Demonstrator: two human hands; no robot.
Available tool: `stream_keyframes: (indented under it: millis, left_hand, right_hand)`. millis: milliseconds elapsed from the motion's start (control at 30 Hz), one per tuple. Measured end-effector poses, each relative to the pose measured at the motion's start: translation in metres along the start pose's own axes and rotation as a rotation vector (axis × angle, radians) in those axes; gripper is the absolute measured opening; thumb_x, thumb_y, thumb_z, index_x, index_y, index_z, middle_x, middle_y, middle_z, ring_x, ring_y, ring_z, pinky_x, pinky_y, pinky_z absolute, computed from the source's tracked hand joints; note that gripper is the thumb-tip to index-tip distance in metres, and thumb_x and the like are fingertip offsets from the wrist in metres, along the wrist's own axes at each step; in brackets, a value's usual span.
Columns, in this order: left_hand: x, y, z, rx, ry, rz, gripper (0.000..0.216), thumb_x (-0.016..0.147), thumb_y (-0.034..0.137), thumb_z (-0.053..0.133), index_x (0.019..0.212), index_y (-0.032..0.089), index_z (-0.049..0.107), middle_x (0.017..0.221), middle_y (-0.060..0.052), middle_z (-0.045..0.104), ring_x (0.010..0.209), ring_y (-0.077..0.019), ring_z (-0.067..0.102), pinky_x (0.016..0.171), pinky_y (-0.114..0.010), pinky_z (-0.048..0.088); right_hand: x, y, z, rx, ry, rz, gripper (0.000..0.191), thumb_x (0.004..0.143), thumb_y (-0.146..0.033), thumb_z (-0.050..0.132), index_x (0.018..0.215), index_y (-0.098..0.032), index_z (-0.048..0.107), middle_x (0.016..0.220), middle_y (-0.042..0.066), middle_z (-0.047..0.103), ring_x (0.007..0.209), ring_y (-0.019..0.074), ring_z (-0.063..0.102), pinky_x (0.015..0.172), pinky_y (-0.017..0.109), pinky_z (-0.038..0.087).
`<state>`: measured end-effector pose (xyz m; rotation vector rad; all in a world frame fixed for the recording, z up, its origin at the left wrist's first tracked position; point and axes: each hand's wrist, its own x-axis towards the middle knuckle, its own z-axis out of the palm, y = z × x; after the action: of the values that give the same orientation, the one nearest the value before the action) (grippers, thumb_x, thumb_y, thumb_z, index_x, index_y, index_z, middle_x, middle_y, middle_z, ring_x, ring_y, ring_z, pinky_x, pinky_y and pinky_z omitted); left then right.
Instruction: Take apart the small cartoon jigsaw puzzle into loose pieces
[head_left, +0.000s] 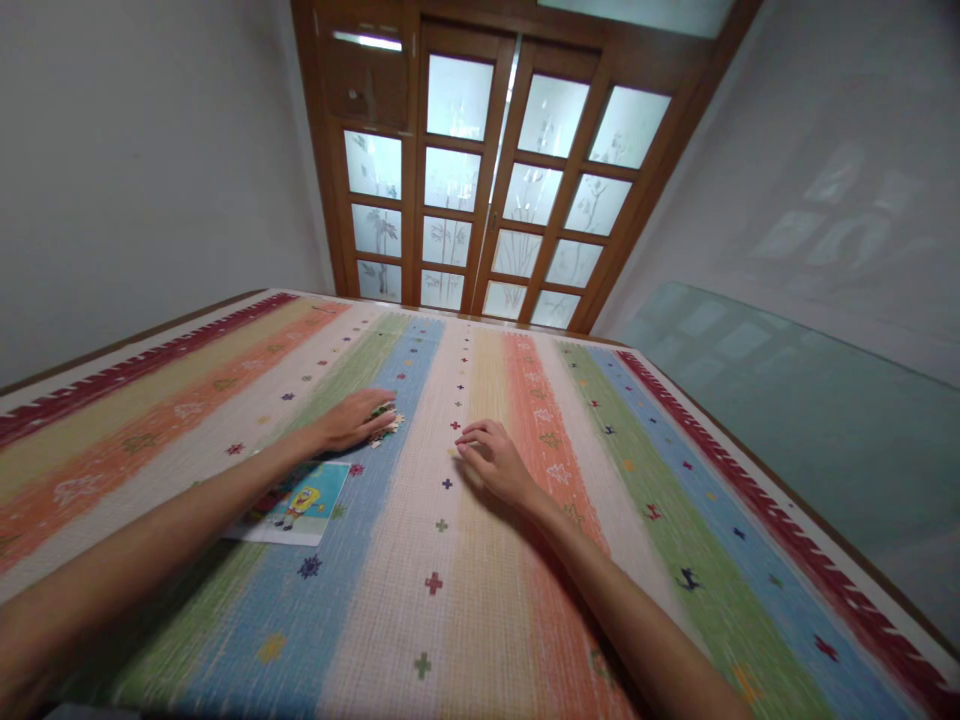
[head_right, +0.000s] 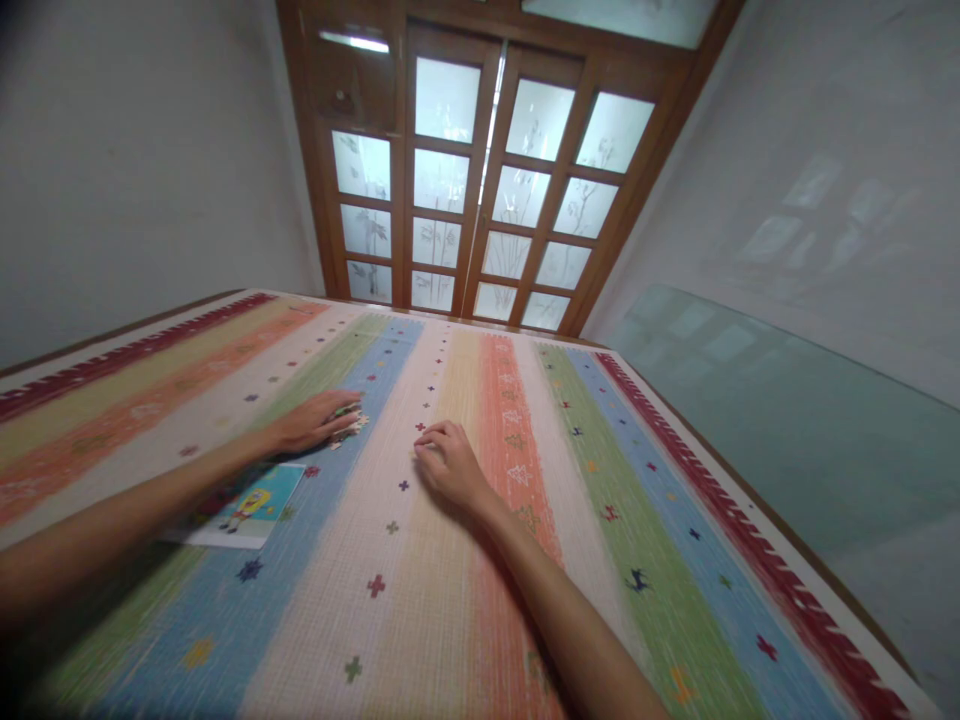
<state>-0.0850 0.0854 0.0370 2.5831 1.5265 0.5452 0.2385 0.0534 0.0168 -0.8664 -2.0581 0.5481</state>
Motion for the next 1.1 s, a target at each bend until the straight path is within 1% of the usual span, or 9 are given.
stream_keyframes:
  millis: [133, 233, 300, 400, 500, 600, 733, 967, 1100]
  left_hand:
    - [-0.017, -0.001, -0.021, -0.011, 0.153, -0.137, 0.066, 0.104, 0.055, 0.016, 0.135, 0.013, 0.057, 0.139, -0.018, 0.064, 0.13, -0.0323, 0.059, 0.115, -0.052, 0.043]
    - [-0.049, 0.004, -0.031, 0.012, 0.209, -0.249, 0.067, 0.102, 0.06, 0.023, 0.134, 0.014, 0.057, 0.137, -0.018, 0.065, 0.13, -0.035, 0.058, 0.115, -0.057, 0.042]
    - [-0.077, 0.01, -0.029, 0.033, 0.204, -0.297, 0.068, 0.1, 0.064, 0.032, 0.136, 0.013, 0.056, 0.139, -0.019, 0.064, 0.131, -0.0381, 0.057, 0.114, -0.059, 0.042]
    - [-0.119, 0.018, -0.014, 0.178, 0.125, -0.401, 0.081, 0.093, 0.074, 0.039, 0.147, 0.015, 0.051, 0.156, -0.02, 0.05, 0.148, -0.0489, 0.036, 0.118, -0.072, 0.029]
    - [-0.145, 0.021, 0.002, 0.248, 0.021, -0.406, 0.086, 0.092, 0.074, 0.039, 0.155, 0.015, 0.046, 0.163, -0.018, 0.04, 0.151, -0.0504, 0.029, 0.118, -0.074, 0.024]
    - [-0.15, 0.019, 0.008, 0.252, -0.044, -0.407, 0.088, 0.093, 0.073, 0.037, 0.159, 0.014, 0.04, 0.167, -0.019, 0.033, 0.152, -0.047, 0.03, 0.12, -0.071, 0.024]
    - [-0.143, 0.008, 0.007, 0.247, -0.044, -0.374, 0.088, 0.093, 0.073, 0.04, 0.162, 0.018, 0.036, 0.168, -0.016, 0.031, 0.154, -0.0425, 0.03, 0.122, -0.065, 0.025]
    - [-0.141, -0.018, 0.014, 0.208, -0.021, -0.294, 0.095, 0.09, 0.078, 0.043, 0.162, 0.017, 0.034, 0.17, -0.017, 0.025, 0.155, -0.0444, 0.025, 0.122, -0.067, 0.024]
    - [-0.137, -0.021, 0.011, 0.192, -0.003, -0.281, 0.098, 0.086, 0.081, 0.045, 0.161, 0.019, 0.037, 0.169, -0.016, 0.03, 0.154, -0.0451, 0.028, 0.122, -0.065, 0.027]
  right_hand:
    - [-0.011, 0.001, -0.016, -0.007, 0.003, 0.04, 0.017, 0.099, -0.027, 0.061, 0.086, -0.023, 0.072, 0.098, 0.008, 0.07, 0.099, 0.0243, 0.062, 0.092, 0.043, 0.048]
    - [-0.017, 0.006, -0.024, 0.011, 0.025, 0.083, 0.024, 0.1, -0.031, 0.058, 0.082, -0.023, 0.071, 0.093, 0.008, 0.07, 0.094, 0.024, 0.063, 0.089, 0.042, 0.047]
    - [-0.018, 0.01, -0.025, 0.02, 0.05, 0.11, 0.027, 0.1, -0.033, 0.056, 0.08, -0.022, 0.07, 0.089, 0.008, 0.07, 0.091, 0.0238, 0.063, 0.086, 0.041, 0.047]
    - [-0.016, 0.013, -0.022, 0.036, 0.07, 0.125, 0.03, 0.1, -0.036, 0.055, 0.079, -0.022, 0.07, 0.086, 0.008, 0.071, 0.088, 0.0237, 0.063, 0.085, 0.04, 0.047]
    - [-0.014, 0.013, -0.018, 0.049, 0.062, 0.127, 0.031, 0.101, -0.037, 0.055, 0.078, -0.021, 0.07, 0.084, 0.007, 0.071, 0.087, 0.0237, 0.063, 0.084, 0.04, 0.047]
    - [-0.015, 0.01, -0.015, 0.051, 0.04, 0.137, 0.033, 0.102, -0.038, 0.054, 0.078, -0.021, 0.069, 0.084, 0.006, 0.071, 0.086, 0.023, 0.064, 0.083, 0.039, 0.047]
    - [-0.018, 0.006, -0.015, 0.044, 0.032, 0.146, 0.033, 0.102, -0.038, 0.055, 0.077, -0.022, 0.068, 0.083, 0.006, 0.071, 0.085, 0.022, 0.063, 0.083, 0.037, 0.047]
    - [-0.022, 0.005, -0.016, 0.042, 0.042, 0.139, 0.033, 0.102, -0.037, 0.055, 0.075, -0.022, 0.066, 0.082, 0.005, 0.07, 0.084, 0.021, 0.062, 0.082, 0.036, 0.047]
    - [-0.023, 0.003, -0.015, 0.033, 0.041, 0.134, 0.032, 0.101, -0.036, 0.056, 0.075, -0.021, 0.066, 0.082, 0.005, 0.07, 0.083, 0.0209, 0.061, 0.082, 0.036, 0.046]
